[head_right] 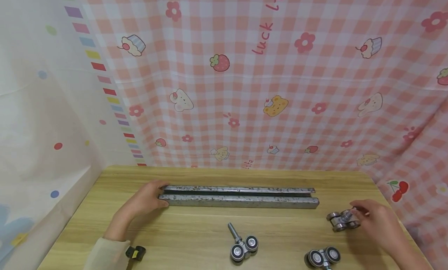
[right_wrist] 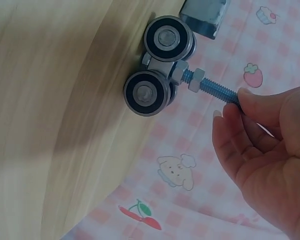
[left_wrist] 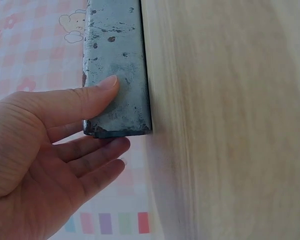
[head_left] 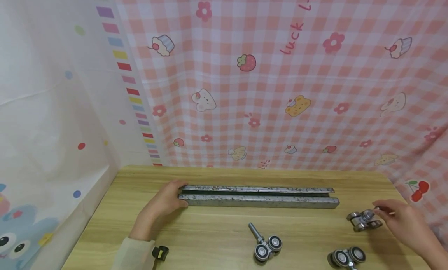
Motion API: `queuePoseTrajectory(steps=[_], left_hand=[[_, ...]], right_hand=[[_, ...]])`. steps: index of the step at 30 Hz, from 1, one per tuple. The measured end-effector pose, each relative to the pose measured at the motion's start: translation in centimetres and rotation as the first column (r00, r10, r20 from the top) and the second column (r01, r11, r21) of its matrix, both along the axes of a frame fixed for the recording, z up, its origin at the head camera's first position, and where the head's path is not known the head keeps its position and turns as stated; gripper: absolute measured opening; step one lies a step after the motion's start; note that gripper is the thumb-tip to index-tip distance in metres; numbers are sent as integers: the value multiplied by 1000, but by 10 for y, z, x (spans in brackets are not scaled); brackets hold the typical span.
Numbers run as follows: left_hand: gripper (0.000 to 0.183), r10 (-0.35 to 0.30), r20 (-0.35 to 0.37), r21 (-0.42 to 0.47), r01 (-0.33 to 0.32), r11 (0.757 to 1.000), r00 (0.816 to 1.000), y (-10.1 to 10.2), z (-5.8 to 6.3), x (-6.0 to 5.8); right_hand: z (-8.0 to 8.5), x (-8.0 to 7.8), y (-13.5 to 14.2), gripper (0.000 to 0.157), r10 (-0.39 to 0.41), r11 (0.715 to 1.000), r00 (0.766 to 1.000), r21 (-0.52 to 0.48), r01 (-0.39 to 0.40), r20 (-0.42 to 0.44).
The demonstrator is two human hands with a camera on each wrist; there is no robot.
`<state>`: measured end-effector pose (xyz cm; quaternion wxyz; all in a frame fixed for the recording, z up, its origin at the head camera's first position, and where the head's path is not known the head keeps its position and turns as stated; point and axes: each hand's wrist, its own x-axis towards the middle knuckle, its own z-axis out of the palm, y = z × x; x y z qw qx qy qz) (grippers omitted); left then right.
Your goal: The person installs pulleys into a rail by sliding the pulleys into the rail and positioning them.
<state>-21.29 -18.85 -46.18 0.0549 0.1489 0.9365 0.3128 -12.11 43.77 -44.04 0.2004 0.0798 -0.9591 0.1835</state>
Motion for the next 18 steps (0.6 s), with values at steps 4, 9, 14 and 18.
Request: queuePoseTrajectory(steps=[4, 9, 14, 18], left_hand=[[63, 10, 11, 7, -10, 1000, 1000, 0, 0, 0], [64, 13, 19, 10, -13, 1000, 1000, 0, -1, 0], [63, 23, 29, 18, -23, 1000, 999, -1, -1, 0], [63, 21, 29, 21, -21, 1000, 999, -1, -2, 0]], right_hand=[[-1, -3, 4, 16, -14, 1000, 1000, -16, 14, 10], [1, -10, 9, 13, -50, 998, 997, -37, 52, 55], [0, -15, 17, 15, -47, 998, 998, -37, 48, 34], [0, -19, 22, 15, -85, 996, 996, -38, 86, 41]])
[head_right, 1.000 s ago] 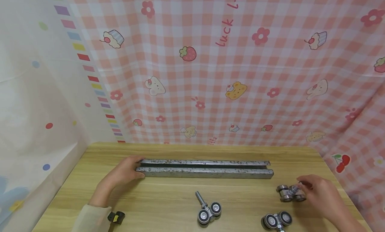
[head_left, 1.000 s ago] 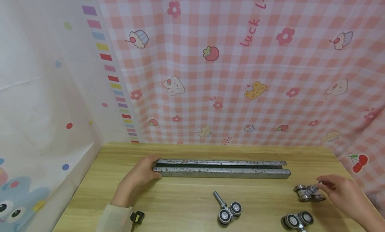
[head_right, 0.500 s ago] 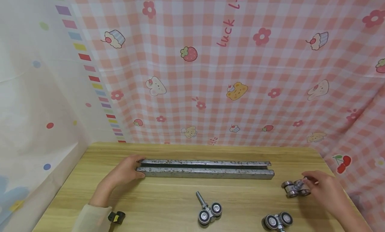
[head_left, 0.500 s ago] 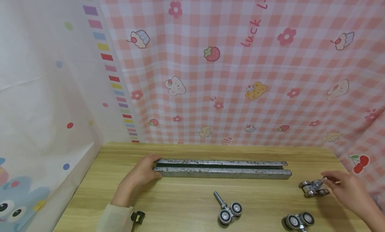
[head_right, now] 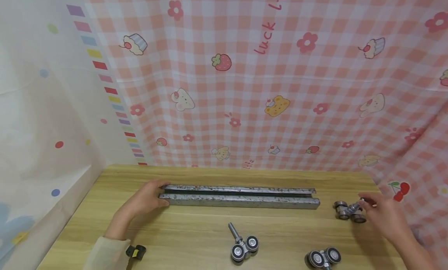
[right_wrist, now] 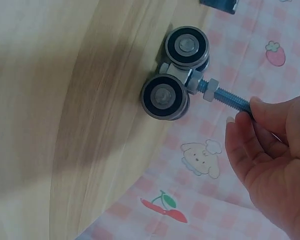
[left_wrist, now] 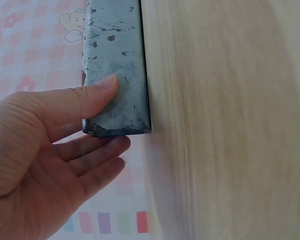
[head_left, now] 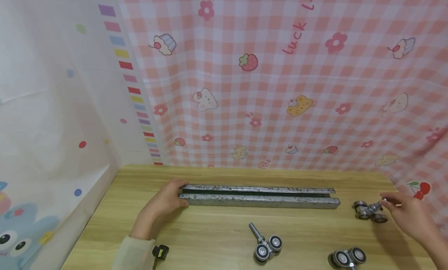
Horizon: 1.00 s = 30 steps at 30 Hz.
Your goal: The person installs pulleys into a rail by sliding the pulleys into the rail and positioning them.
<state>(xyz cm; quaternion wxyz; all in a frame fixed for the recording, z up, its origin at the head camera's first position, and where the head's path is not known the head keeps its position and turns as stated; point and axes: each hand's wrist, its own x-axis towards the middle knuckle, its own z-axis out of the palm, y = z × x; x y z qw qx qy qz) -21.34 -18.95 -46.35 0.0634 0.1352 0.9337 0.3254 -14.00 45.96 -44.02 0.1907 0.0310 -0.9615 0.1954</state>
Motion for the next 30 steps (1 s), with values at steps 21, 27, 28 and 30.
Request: queuePoseTrajectory(steps=[21, 27, 28, 30], left_hand=[[62, -11, -17, -5, 11, 1000, 1000, 1, 2, 0], [62, -11, -8, 1, 11, 1000, 1000, 2, 2, 1], [63, -13, -8, 0, 13, 1000, 1000, 1, 2, 1], [63, -17, -8, -1, 17, 1000, 1000, 1, 2, 1]], right_hand=[[0, -16, 5, 22, -58, 998, 996, -5, 58, 65], [-1, -19, -2, 22, -40, 999, 997, -33, 42, 63], [-2, -20, -3, 23, -32, 999, 998, -41, 34, 57], [-3, -21, -5, 22, -16, 999, 999, -51, 18, 37]])
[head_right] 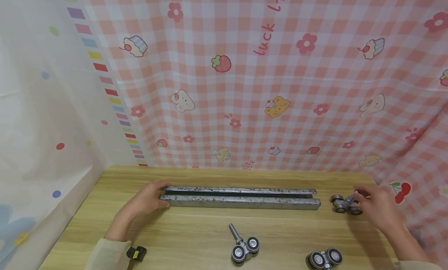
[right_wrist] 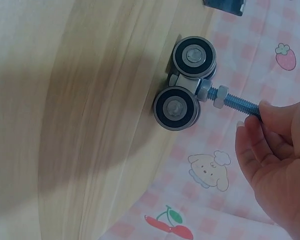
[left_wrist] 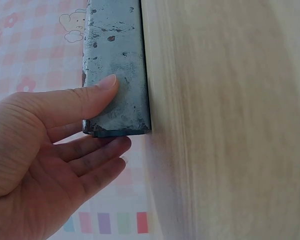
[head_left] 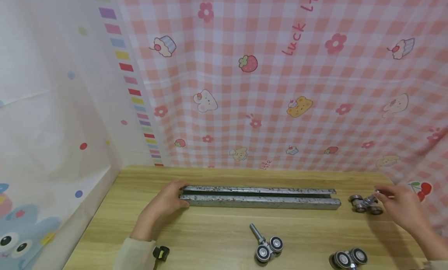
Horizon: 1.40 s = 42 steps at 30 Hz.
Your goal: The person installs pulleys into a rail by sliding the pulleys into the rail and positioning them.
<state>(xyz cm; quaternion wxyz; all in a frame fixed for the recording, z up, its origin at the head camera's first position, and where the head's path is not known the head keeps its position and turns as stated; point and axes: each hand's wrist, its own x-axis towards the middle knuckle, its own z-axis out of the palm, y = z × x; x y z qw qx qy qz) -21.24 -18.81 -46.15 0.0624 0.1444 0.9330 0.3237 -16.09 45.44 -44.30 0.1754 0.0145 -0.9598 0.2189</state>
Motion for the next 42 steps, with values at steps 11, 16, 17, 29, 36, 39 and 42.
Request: queuePoseTrajectory(steps=[11, 16, 17, 29, 36, 39, 42], left_hand=[[63, 7, 8, -7, -7, 1000, 1000, -1, 2, 2], [63, 5, -2, -8, -5, 1000, 1000, 0, 0, 1], [63, 7, -2, -6, -7, 1000, 1000, 0, 0, 0], [61, 21, 0, -8, -21, 1000, 1000, 1, -2, 0], [62, 15, -5, 0, -15, 1000, 1000, 0, -1, 0], [62, 9, -9, -1, -9, 1000, 1000, 0, 0, 0], [61, 12, -9, -1, -12, 1000, 1000, 0, -1, 0]], right_hand=[[-3, -2, -8, 19, 70, 996, 995, -42, -73, -73], [-4, -3, -10, 19, 73, 997, 993, -16, -75, -93], [-4, -3, -11, 20, 72, 997, 994, -8, -73, -88], [-4, -6, -22, 21, 118, 993, 988, -8, -119, -99], [-6, -9, -26, 20, 157, 987, 974, -7, -160, -166], [-8, -11, -27, 22, 179, 983, 961, 5, -182, -210], [-8, -11, -30, 22, 180, 983, 961, 10, -182, -209]])
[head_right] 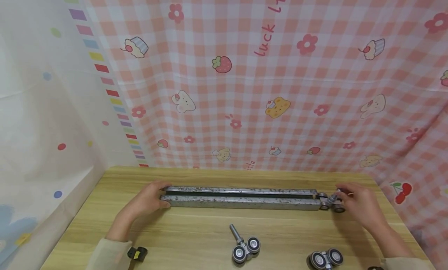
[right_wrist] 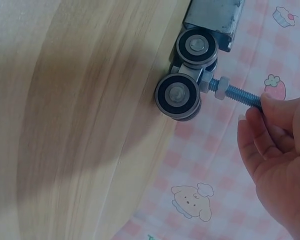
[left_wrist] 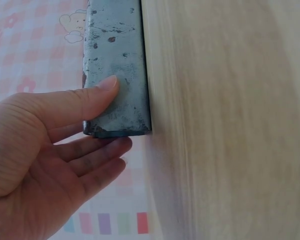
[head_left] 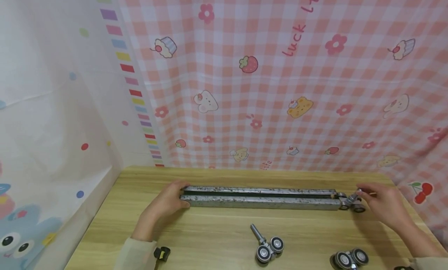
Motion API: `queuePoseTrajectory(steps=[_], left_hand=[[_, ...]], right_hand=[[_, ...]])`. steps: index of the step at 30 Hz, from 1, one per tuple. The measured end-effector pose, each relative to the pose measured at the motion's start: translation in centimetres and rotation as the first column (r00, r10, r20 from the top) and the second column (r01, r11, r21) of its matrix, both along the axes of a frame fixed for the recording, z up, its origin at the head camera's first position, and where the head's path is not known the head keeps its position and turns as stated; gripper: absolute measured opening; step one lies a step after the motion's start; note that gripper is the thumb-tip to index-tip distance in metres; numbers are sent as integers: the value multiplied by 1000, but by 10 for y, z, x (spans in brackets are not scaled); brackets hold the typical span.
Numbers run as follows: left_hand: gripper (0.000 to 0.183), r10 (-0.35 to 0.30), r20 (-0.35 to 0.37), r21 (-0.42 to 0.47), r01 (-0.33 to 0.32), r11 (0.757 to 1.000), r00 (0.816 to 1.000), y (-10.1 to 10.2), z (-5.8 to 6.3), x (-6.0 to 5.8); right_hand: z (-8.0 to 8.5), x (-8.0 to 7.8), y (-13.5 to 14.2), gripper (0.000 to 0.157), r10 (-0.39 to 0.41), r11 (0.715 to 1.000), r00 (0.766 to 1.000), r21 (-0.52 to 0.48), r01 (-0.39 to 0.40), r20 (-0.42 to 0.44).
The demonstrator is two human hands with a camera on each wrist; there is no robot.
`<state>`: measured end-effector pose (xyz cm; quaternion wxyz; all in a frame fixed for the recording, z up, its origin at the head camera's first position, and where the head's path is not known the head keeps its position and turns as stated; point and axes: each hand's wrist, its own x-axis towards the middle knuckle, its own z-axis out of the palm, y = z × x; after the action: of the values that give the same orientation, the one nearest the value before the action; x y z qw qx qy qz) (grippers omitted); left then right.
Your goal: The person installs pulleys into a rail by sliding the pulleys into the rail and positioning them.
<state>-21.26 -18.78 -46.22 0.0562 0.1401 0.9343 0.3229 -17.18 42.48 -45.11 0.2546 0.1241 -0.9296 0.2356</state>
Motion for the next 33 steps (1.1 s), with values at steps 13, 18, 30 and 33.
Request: queuePoseTrajectory(steps=[13, 18, 30, 33], left_hand=[[61, 6, 7, 6, -6, 1000, 1000, -1, -2, -1], [61, -3, 2, 7, 3, 1000, 1000, -1, -1, -1], [60, 9, 9, 12, -9, 1000, 1000, -1, -3, -1], [60, 16, 13, 12, -16, 1000, 1000, -1, -3, -1]], right_hand=[[3, 3, -8, 20, 2, 1000, 996, -9, -1, 93], [4, 3, -10, 20, -1, 1000, 995, 3, 1, 101], [5, -1, -11, 22, 10, 1000, 996, 7, -11, 87], [4, -2, -11, 22, 18, 1000, 997, 4, -19, 76]])
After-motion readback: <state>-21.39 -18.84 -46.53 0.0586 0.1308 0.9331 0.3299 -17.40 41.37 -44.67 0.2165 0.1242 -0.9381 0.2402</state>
